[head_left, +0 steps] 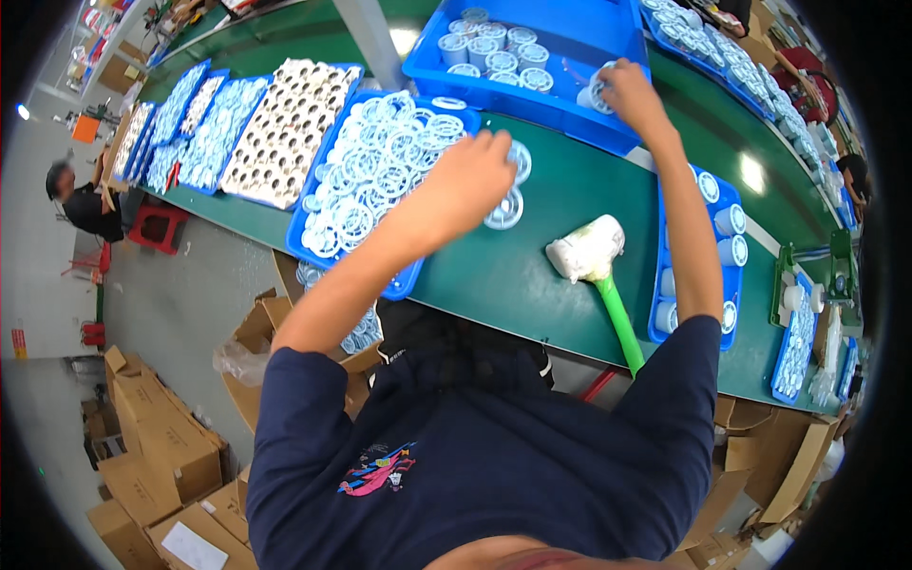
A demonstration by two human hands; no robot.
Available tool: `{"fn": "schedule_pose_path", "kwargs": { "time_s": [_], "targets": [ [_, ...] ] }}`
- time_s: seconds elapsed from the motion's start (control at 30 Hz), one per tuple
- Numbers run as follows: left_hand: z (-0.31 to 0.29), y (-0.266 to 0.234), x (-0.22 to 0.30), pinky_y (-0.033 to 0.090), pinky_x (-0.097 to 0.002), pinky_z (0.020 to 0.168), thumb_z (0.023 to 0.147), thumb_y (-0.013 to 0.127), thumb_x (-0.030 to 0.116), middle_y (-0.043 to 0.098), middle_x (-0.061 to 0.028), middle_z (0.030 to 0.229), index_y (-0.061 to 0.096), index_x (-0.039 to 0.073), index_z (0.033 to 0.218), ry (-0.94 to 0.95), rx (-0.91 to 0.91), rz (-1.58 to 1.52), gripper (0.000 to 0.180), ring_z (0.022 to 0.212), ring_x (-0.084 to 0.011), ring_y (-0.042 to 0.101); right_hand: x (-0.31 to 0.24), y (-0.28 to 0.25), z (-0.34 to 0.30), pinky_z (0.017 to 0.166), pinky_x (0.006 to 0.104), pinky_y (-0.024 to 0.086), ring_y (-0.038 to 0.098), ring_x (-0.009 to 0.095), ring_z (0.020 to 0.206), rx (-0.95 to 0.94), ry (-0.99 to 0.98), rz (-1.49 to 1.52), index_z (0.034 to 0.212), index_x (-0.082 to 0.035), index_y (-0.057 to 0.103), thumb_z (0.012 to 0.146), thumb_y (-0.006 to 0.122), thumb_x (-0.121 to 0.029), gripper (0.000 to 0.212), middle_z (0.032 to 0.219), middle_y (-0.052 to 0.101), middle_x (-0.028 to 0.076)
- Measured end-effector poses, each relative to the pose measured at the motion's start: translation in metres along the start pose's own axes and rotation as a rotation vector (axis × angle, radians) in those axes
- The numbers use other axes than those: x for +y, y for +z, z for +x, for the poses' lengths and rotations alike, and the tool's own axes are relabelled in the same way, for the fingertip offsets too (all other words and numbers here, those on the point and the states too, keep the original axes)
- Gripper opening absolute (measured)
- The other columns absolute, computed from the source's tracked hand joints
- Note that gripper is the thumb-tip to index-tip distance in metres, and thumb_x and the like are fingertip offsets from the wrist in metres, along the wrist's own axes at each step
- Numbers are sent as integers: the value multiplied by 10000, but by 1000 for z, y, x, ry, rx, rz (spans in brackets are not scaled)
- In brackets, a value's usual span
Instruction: Assembling small electronic parts into housings and using a rubber mallet to secure them.
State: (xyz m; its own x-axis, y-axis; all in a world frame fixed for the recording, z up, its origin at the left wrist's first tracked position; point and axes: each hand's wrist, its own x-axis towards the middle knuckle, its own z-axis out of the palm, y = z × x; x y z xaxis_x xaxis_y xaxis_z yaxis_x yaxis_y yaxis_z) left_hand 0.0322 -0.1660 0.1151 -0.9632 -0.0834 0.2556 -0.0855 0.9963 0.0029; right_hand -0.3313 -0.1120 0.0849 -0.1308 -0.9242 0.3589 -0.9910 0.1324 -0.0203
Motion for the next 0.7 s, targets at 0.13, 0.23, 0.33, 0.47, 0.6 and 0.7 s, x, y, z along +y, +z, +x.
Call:
{"fn": "schedule_pose_path", "kwargs": {
  "time_s": [0.13,0.23,0.33,0.47,0.6,0.7],
  "targets": [
    [-42,43,25,512,-445,834,829,698,87,557,-149,1023,670,8,957,-185,-81,-54,153,980,-338,609,-70,-76,-29,946,451,503,603,371,1056,206,-64,208,1114,-26,726,843,696,-27,273,1097,632,173],
    [-52,44,36,522,-450,883,833,742,80,557,-156,1115,633,16,1147,-283,21,-207,339,1027,-348,615,-120,-83,-64,943,428,500,597,358,1052,0,-162,264,1101,-13,715,828,699,4,274,1078,611,166],
    [-74,41,70,507,-454,966,857,805,200,531,-212,1278,531,26,1398,-505,236,-375,631,1132,-391,589,-143,-52,-87,931,436,502,589,360,1054,-231,-172,222,1082,-11,708,823,707,6,260,1091,597,167],
    [-82,88,85,471,-480,1003,830,838,213,532,-216,1314,447,37,1483,-617,362,-560,781,1172,-407,559,-168,-50,-87,962,441,501,587,372,1099,-367,-33,151,1150,-30,711,825,709,9,328,1153,607,159],
    [-90,103,94,385,-536,1106,752,804,112,579,-210,1250,453,22,1460,-567,454,-522,796,1231,-408,532,-248,-65,-31,896,450,551,661,376,1009,91,-302,309,1115,-21,720,825,694,-14,291,1063,669,164],
    [-101,107,95,315,-560,1192,751,796,153,520,-262,1358,451,-11,1450,-458,383,-570,796,1353,-463,451,-343,-5,23,855,425,566,696,362,947,-91,-438,661,1136,-11,710,911,704,-71,234,1106,680,167]
  ]
}}
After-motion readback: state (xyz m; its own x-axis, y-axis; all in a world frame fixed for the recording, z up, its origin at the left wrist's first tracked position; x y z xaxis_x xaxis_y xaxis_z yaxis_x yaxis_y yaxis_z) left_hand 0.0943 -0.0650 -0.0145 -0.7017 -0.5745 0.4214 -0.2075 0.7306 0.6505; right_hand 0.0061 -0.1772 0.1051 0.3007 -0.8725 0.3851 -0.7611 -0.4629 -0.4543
